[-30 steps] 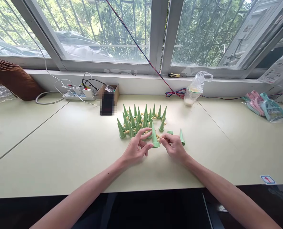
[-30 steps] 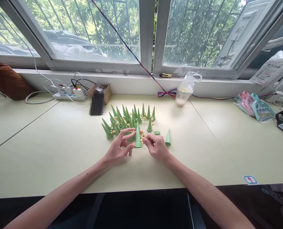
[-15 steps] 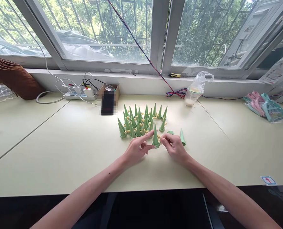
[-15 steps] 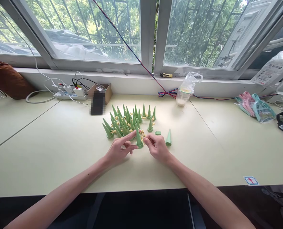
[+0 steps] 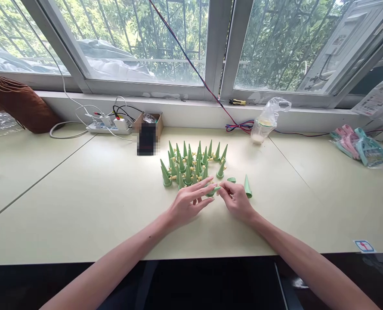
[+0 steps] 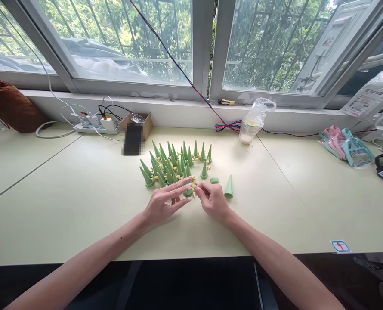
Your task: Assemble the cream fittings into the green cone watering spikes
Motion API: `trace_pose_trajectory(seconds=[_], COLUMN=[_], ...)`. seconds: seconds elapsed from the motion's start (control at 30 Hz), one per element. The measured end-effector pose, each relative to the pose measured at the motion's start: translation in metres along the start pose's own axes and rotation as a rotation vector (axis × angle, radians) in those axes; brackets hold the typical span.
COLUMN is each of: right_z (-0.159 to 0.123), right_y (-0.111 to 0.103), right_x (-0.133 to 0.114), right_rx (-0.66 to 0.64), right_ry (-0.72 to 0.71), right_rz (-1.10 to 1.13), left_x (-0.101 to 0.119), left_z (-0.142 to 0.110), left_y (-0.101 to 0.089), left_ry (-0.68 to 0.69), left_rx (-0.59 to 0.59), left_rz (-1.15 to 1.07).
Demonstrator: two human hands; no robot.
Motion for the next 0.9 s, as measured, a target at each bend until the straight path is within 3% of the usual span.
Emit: trace_pose_trajectory(seconds=[0.3,0.63,0.9], right_z=[0.000,0.001,0.001], right_y=[0.000,0.002,0.001], right_x=[0.001,0.003,0.002], right_rx=[0.011,0.042,0.119], right_ry=[-0.004,-0.044,-0.024], right_rz=[-0.022,-0.061,-0.022], left_x=[0.010,0.012,0.015], left_z=[0.007,0.003,0.001], left_y=[-0.009,0.001,0.005], left_ry=[-0.063,-0.071,-0.273], left_rx=[-0.031,-0.026,-0.064], left_rz=[-0.155,-0.112,-0.096])
Point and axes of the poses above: each hand's wrist, its own z-axis towards the middle knuckle, its own y-axis out of the palm, x = y × z, the point moved 1 cm from there along z, towards the middle knuckle, and after that the axes turned 14 degrees about z, right-handed, at the moved point
